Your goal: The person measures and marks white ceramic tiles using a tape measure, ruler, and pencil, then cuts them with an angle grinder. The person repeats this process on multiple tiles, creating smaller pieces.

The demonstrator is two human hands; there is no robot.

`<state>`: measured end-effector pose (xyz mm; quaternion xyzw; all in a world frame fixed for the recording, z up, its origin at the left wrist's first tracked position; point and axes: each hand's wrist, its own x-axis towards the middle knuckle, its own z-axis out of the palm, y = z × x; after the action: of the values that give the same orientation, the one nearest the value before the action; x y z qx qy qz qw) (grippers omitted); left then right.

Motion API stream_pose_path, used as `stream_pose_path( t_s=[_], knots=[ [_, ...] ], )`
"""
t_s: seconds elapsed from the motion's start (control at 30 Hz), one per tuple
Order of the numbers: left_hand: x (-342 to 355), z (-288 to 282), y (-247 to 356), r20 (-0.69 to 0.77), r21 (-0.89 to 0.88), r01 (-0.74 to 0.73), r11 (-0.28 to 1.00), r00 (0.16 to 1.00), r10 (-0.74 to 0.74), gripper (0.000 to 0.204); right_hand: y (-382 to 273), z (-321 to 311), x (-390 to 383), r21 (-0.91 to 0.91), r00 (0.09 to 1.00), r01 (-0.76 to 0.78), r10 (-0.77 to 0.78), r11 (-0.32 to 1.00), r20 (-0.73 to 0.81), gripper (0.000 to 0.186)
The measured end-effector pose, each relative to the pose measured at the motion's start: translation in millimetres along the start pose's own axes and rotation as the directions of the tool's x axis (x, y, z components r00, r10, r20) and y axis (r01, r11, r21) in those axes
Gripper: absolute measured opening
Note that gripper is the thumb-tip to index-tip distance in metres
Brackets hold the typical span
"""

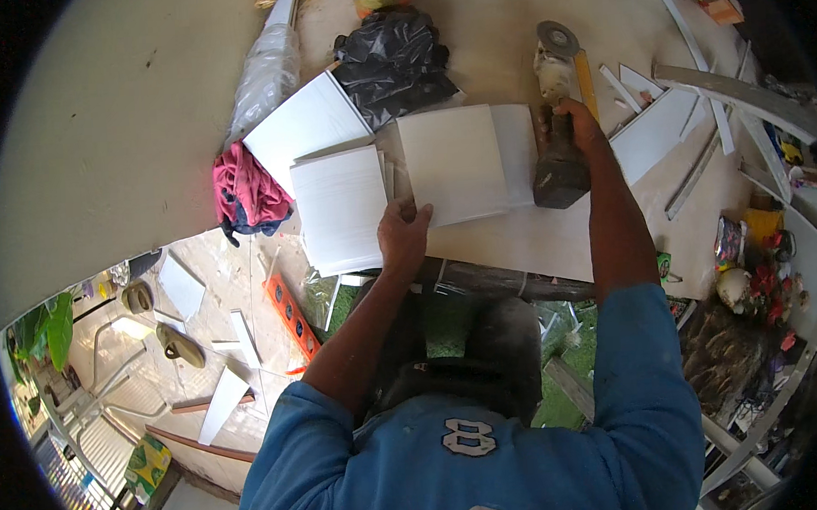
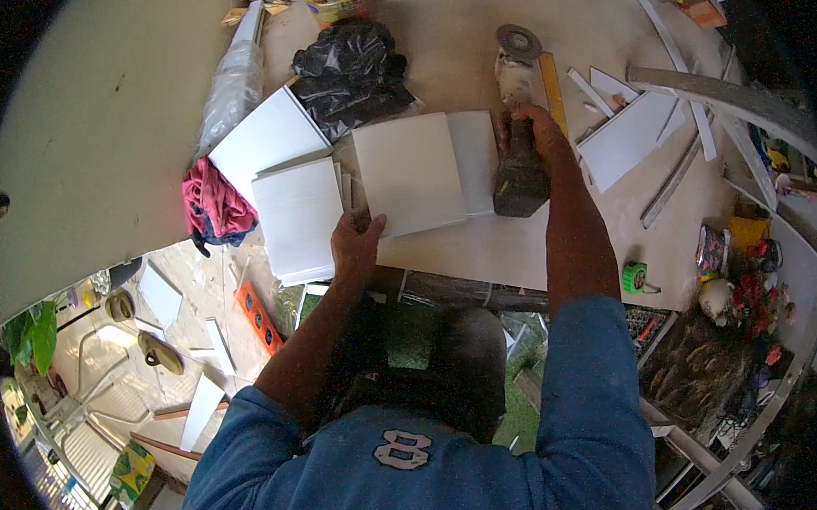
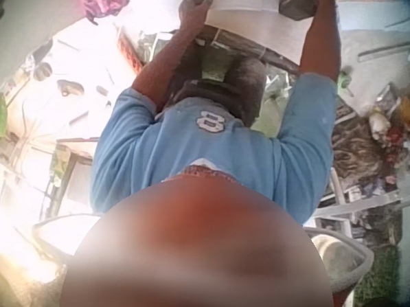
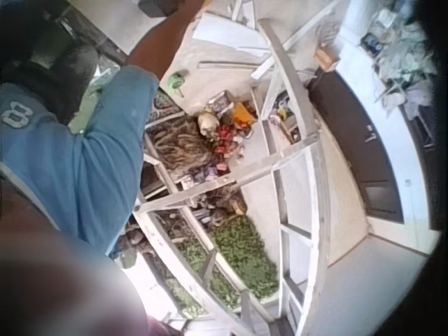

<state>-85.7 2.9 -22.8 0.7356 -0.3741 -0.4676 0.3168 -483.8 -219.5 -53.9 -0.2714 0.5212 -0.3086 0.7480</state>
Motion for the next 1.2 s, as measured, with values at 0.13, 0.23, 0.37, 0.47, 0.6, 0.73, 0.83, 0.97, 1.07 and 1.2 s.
stream_pose_path(
  t_s=[0.13, 0.23, 0.37, 0.47, 0.6, 0.73, 0.83, 0.97, 1.07, 1.2],
  knots=[
    [6.3, 4.5, -3.6, 0.135, -0.035, 0.091, 0.995, 0.987, -0.085, 0.041, -11.8, 9.3, -14.9, -0.16, 0.984, -0.083, 0.056, 0.984, -0.167, 0.036],
    [4.4, 5.7, -10.9, 0.219, -0.595, 0.275, 0.755, 0.96, -0.178, 0.034, -19.2, 26.7, -31.5, -0.317, 0.953, -0.078, -0.023, 0.945, -0.302, 0.042],
    [-11.9, -26.4, -7.9, 0.123, -0.432, 0.046, 0.901, 0.992, 0.008, 0.035, -34.2, 87.2, -78.4, -0.965, 0.59, -0.16, -0.764, 0.207, -0.262, 0.065],
    [-40.1, -61.8, 9.6, 0.194, -0.489, 0.01, 0.872, 0.976, 0.097, 0.035, -29.1, 154.5, -140.0, -0.662, 0.797, 0.434, -0.603, 0.611, -0.034, 0.06],
    [-77.7, -94.9, 43.9, 0.199, -0.584, -0.051, 0.81, 0.958, 0.204, 0.028, -18.9, 231.6, -210.6, -0.862, 0.52, 0.506, -0.791, -0.019, 0.322, 0.05],
    [-123.9, -118.3, 61.6, 0.182, -0.644, -0.126, 0.755, 0.933, 0.311, 0.026, -11.0, 271.1, -272.4, -0.883, 0.269, 0.447, -0.919, -0.145, 0.287, 0.037],
    [-169.8, -130.3, 66.8, 0.171, -0.625, -0.17, 0.762, 0.922, 0.347, 0.025, -3.2, 288.4, -324.7, -0.865, 0.076, 0.448, -0.955, -0.225, 0.287, 0.029],
    [-232.3, -144.0, 69.8, 0.19, -0.666, -0.17, 0.727, 0.903, 0.385, 0.024, 4.5, 302.9, -393.3, -0.867, -0.099, 0.404, -0.957, -0.291, 0.274, 0.027],
    [-275.6, -149.1, 68.4, 0.217, -0.709, -0.183, 0.681, 0.862, 0.458, 0.025, 17.9, 313.2, -440.7, -0.883, -0.173, 0.303, -0.932, -0.358, 0.319, 0.029],
    [-314.3, -154.1, 66.9, 0.233, -0.747, -0.197, 0.635, 0.818, 0.527, 0.025, 25.8, 327.6, -489.3, -0.882, -0.298, 0.19, -0.881, -0.432, 0.367, 0.029]
  ],
)
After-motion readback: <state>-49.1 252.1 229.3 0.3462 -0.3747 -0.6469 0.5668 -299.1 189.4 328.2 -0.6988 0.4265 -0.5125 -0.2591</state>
